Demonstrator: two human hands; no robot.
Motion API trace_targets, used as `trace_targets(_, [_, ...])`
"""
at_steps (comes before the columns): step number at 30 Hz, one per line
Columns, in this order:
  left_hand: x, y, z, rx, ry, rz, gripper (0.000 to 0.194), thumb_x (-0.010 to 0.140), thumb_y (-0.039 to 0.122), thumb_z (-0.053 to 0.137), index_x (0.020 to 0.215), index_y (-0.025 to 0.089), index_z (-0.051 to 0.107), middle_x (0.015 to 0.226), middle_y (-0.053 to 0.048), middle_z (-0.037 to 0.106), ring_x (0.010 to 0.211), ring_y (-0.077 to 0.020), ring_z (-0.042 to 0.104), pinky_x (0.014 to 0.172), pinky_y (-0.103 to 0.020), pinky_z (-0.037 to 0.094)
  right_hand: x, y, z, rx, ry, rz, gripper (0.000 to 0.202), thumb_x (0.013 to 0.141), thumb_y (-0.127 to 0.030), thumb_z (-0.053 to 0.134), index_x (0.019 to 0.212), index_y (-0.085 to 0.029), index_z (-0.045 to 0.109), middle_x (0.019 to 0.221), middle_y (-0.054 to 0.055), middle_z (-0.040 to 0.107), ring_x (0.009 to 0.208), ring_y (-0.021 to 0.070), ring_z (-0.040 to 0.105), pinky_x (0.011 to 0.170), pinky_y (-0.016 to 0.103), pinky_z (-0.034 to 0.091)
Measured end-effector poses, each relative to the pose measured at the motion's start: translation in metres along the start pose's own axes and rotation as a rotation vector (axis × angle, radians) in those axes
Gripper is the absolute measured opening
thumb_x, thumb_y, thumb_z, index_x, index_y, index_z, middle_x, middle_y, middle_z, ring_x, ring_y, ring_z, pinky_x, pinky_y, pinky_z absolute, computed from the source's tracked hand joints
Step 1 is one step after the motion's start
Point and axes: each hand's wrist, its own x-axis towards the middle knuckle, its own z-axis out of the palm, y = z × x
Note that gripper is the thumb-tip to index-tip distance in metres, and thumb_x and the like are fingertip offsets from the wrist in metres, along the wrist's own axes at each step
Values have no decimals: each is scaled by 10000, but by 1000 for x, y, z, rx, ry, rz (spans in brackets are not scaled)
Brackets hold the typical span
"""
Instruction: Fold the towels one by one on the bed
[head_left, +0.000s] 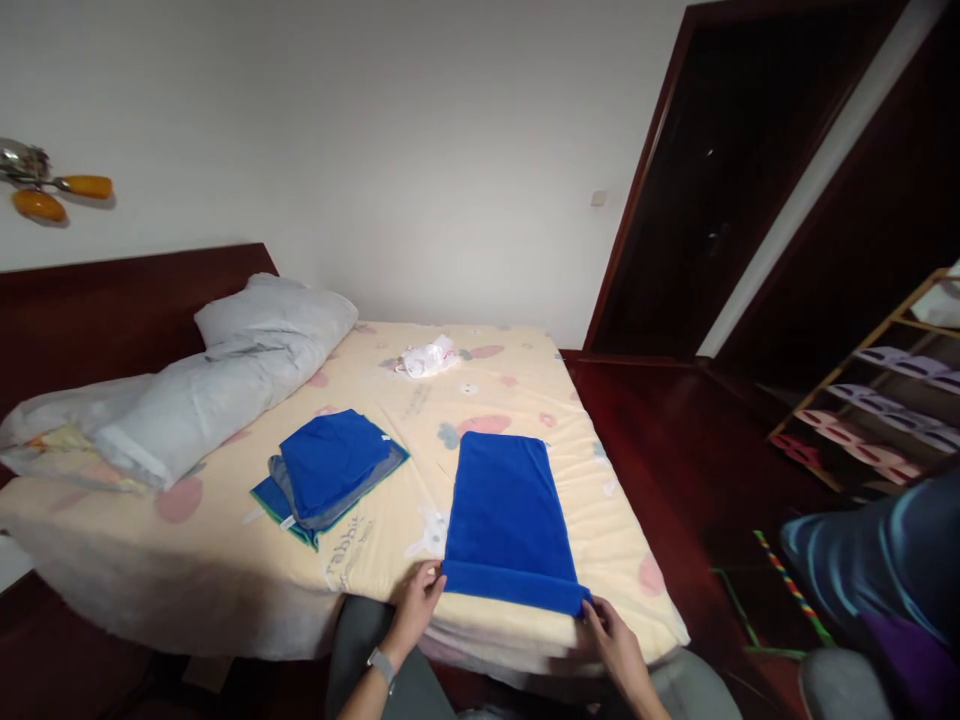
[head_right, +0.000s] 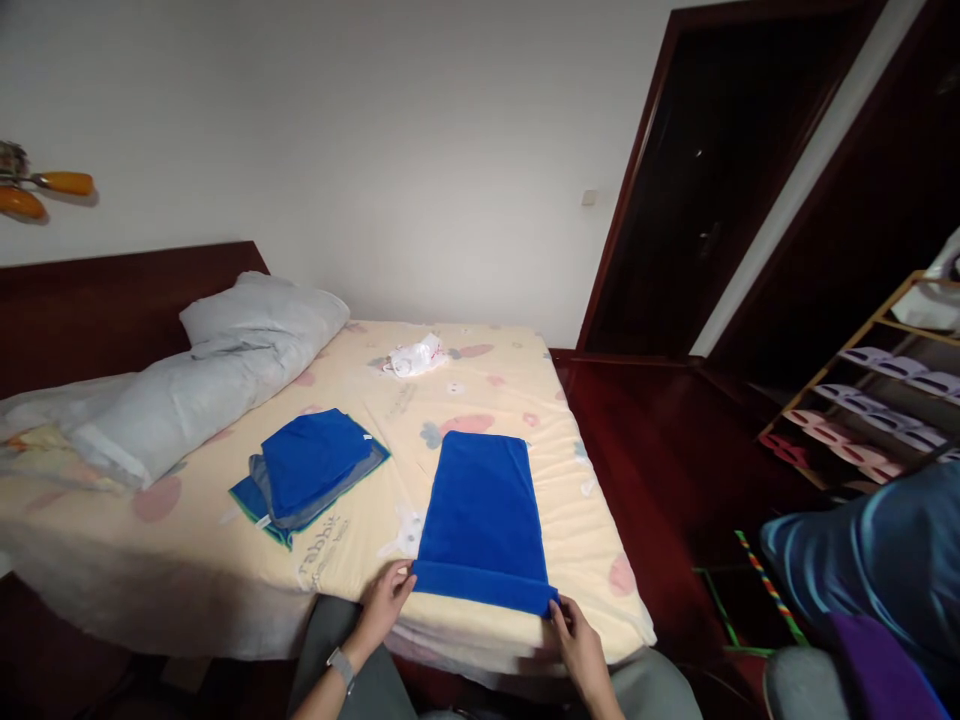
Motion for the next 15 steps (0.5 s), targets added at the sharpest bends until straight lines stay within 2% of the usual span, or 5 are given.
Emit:
trace_targets(6, [7,-1,22,323,171,71,318,1006,366,436,1196,245,661,1097,-98,780,1000,-258,755,869,-400,606,15,-13,0,-222,2,-24,589,864,-635,370,1098,-210,705,1002,128,807,956,323,767,860,387,578])
trace_targets(11, [5,0,25,460,167,146,337,1034,366,420,1273,245,626,1175,-92,759,1091,-278,715,938,-445,579,8,-28,0,-462,-22,-77,611,957,-532,251,1187,-172,686,1070,172,792,962,333,760,803,408,564])
trace_targets(15, [8,7,18,584,121,125,325,1040,347,423,1251,258,652,1152,-85,761,1064,-290,702,933,-456,561,4,-37,0,-535,-36,-98,575,976,-475,252,1194,-172,689,1033,171,796,923,335,761,741,402,552])
